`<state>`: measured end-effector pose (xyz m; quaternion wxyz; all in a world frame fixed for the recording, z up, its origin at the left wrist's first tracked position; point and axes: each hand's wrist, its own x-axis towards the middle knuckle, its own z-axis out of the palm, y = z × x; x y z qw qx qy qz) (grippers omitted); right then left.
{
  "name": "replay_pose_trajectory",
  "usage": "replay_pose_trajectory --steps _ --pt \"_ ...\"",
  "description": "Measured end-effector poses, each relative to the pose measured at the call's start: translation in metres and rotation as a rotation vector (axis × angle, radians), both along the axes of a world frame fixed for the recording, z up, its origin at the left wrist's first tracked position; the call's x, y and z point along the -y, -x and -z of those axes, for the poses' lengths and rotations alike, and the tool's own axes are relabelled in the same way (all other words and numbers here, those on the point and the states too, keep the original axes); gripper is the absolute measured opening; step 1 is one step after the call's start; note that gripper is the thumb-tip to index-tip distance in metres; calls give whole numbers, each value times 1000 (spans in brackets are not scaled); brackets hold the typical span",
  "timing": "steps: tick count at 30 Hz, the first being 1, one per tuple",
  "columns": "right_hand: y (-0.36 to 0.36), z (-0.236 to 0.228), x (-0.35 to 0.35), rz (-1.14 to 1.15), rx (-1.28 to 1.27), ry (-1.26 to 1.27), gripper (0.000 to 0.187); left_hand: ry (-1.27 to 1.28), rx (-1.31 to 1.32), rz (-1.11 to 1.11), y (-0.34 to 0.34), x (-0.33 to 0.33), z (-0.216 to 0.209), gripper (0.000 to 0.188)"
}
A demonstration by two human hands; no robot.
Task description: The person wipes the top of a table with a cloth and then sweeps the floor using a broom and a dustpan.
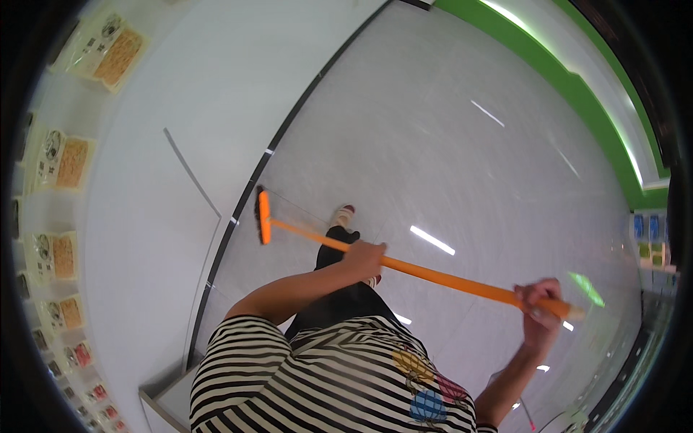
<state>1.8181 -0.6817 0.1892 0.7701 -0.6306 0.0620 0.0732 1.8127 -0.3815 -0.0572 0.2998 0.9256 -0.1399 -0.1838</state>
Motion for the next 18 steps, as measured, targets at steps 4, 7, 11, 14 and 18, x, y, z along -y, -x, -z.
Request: replay_pose_trajectory --steps 4,7,11,14,18 --pt "-86 42 -106 -292 -121 -35 31 -34 -97 -378 22 -92 27 14" --pt "-133 75 -197 -567 -188 -63 29 -17 -122 -518 46 -146 68 13" --pt "-178 91 -296 -770 -251 -44 25 50 -83 -858 32 -195 104 7" --pt "-236 83 -315 -690 -269 -5 22 171 99 -833 -28 -207 114 9" --pt "-315 49 -297 -394 -127 127 24 270 94 -710 -175 -205 100 23"
